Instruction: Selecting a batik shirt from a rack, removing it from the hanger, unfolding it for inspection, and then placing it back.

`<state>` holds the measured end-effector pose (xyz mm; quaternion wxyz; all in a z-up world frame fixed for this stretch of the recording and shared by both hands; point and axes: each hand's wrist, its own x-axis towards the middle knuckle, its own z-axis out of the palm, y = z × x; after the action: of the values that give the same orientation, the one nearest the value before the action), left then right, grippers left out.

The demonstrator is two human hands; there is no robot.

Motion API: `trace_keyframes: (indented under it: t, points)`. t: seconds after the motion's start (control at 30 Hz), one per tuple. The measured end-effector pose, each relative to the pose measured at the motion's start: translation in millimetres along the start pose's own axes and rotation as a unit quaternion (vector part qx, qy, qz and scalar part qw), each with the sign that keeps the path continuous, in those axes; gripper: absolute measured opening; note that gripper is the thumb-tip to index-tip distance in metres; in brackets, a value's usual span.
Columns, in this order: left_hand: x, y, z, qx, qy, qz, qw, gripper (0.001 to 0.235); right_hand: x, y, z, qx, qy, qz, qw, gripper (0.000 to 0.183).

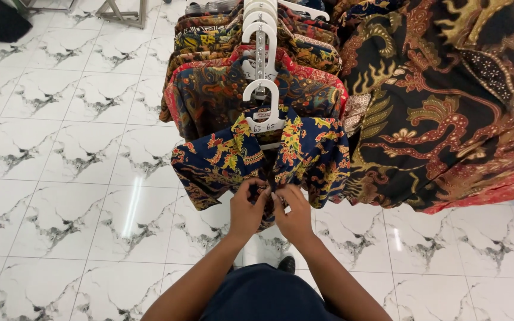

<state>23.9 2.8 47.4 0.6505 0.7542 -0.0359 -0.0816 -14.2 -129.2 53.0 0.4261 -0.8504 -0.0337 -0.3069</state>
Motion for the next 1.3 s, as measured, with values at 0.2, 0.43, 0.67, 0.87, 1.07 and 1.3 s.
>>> trace_keyframes:
  t: [0.2,0.43,0.67,0.87,1.07,1.3]
  points:
    - [-0.7,-8.5,-3.9,0.040,-0.010,0.009,0.999,0.016,1.6,22.8,-4.0,0.020,-0.078,-0.028,0.996,0.015]
    - [2.7,-13.9,-10.2,0.034,-0.052,0.024,0.998,0.018,9.5,29.7,-4.1,-0.016,-0.102,-0.104,0.989,0.020]
    - [-6.3,-0.4,-17.9,0.067,-0.079,0.051,0.993,0.023,7.1,32.9,3.3,-0.110,-0.052,-0.265,0.957,0.023]
    - [-15.9,18.8,-25.5,0.084,-0.085,0.098,0.988,0.027,-0.6,34.9,10.4,-0.067,-0.019,-0.195,0.978,0.015]
    - [-8.9,29.1,-34.1,0.276,0.039,0.281,0.918,0.038,-14.0,51.0,13.4,-0.132,0.030,-0.183,0.974,0.004]
    - [16.1,33.4,-22.6,0.277,-0.037,0.561,0.780,0.036,1.3,9.3,4.6,-0.087,0.042,-0.212,0.973,0.005]
